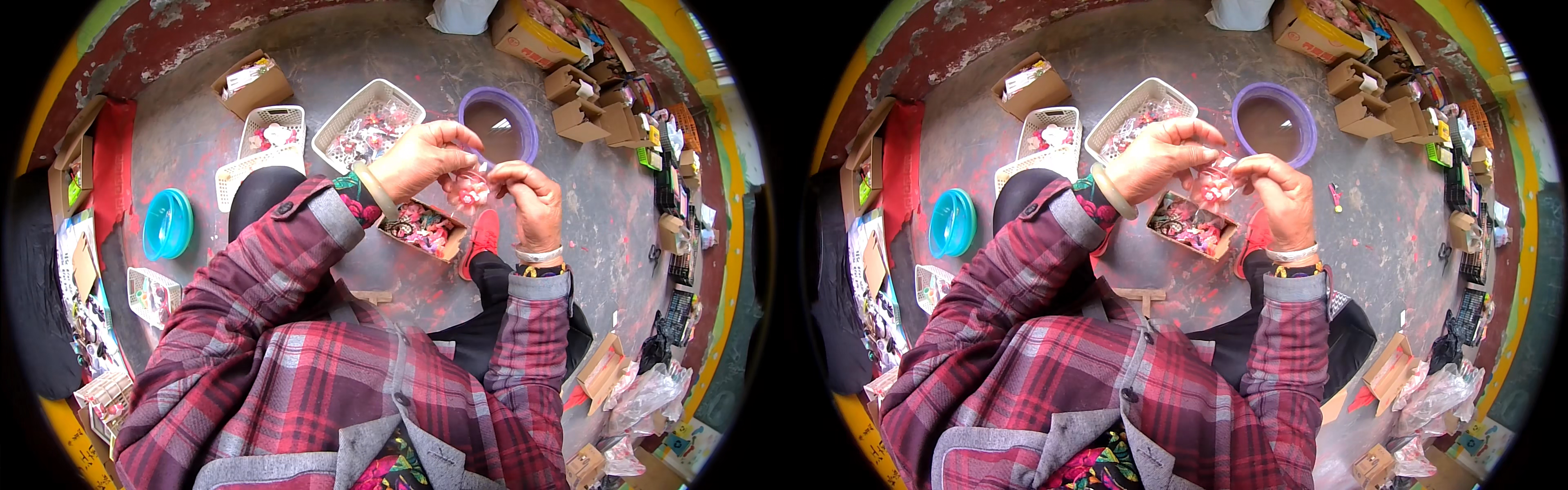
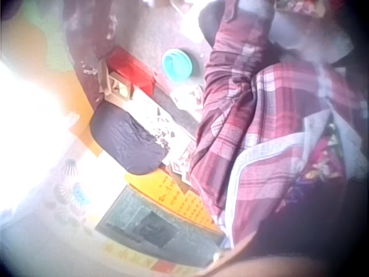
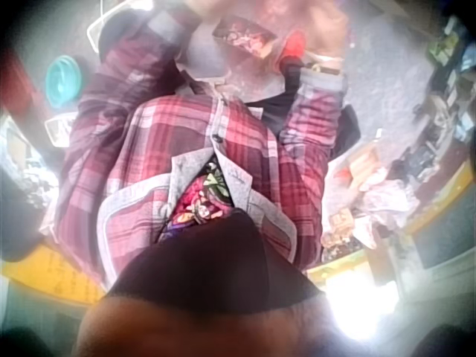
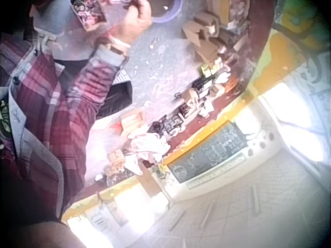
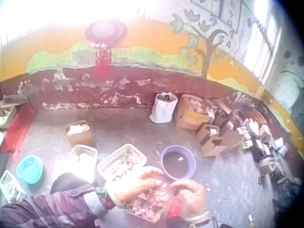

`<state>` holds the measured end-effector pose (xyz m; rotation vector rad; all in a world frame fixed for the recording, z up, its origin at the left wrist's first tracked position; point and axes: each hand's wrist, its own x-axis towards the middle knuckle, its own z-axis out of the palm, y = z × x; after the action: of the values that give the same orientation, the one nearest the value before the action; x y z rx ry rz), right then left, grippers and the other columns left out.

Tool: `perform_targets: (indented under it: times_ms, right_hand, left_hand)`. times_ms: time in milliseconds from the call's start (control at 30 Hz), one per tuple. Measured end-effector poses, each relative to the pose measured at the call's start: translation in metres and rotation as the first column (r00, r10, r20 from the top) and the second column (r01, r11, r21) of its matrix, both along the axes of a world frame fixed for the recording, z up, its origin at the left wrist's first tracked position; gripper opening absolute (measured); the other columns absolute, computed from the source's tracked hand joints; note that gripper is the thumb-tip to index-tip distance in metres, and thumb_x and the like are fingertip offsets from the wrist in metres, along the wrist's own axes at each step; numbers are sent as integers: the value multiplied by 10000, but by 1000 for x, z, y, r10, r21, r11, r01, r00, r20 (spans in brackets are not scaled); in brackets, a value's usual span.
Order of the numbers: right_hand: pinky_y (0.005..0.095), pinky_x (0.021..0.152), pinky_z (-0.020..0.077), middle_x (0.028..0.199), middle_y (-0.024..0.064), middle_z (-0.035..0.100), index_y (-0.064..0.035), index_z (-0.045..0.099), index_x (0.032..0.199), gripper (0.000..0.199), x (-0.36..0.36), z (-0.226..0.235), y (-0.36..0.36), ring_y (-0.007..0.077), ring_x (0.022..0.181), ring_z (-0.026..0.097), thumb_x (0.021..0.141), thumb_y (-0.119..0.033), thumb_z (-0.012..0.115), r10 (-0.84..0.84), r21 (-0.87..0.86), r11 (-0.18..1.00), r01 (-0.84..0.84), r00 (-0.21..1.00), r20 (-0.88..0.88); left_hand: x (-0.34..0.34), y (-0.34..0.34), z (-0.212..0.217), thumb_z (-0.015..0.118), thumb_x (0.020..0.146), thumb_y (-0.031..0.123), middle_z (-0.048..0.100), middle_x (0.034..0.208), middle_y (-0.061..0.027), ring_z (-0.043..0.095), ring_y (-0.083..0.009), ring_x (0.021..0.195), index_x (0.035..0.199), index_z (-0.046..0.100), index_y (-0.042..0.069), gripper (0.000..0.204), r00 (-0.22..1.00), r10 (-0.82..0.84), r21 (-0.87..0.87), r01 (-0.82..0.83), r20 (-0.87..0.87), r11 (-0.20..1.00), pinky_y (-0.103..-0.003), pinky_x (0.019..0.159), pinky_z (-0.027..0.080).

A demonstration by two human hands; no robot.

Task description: The person sits on the floor and wraps small decorative items, such as flowers and figurines, in clear plastic bags. They pick items from a white basket, seal the bags, and place the wrapped items into a cardboard box.

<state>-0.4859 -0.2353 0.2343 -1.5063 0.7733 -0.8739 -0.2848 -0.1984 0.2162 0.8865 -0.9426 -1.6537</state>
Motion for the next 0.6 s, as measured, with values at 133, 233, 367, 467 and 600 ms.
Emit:
perform_targets:
  times_ms: [133,233,367,467,600]
  right_hand:
    - [252,726,444,891,74,638,12,591,1026,222,-4,4,-4,137,810,595,829,-41,503,-108,209,975,79,986,131]
    - [236,709,437,875,37,633,0,622,981,225,0,5,-2,108,787,577,840,-176,628,-97,261,962,78,993,62]
    - [193,664,424,796,-7,613,2,650,869,112,5,-1,4,66,739,536,778,-56,679,-89,203,975,88,996,-5]
    - [198,655,431,772,-1,609,6,645,834,67,9,-2,6,72,721,546,792,-45,659,-109,100,988,115,992,-64]
    - [203,636,437,746,7,604,16,631,794,53,12,3,8,76,703,553,795,-33,651,-78,10,997,80,988,-132]
  left_hand:
    - [0,2,6,545,890,129,623,919,-63,604,-100,789,1130,498,18,269,997,33,-70,-28,73,997,-220,601,492]
    - [-6,4,4,511,909,115,621,922,-70,616,-117,802,1126,487,5,245,1000,19,-50,-19,-8,999,-239,643,519]
    - [-9,4,4,518,905,96,620,930,-83,624,-135,811,1076,503,-12,203,1000,-25,-57,26,11,998,-251,686,530]
    - [-9,4,2,554,882,81,622,927,-90,625,-141,807,1033,521,-21,185,997,-42,-87,48,66,995,-254,701,527]
    - [-9,3,-3,594,854,69,632,877,-85,624,-145,810,970,553,-33,160,990,-103,-72,109,92,991,-259,733,517]
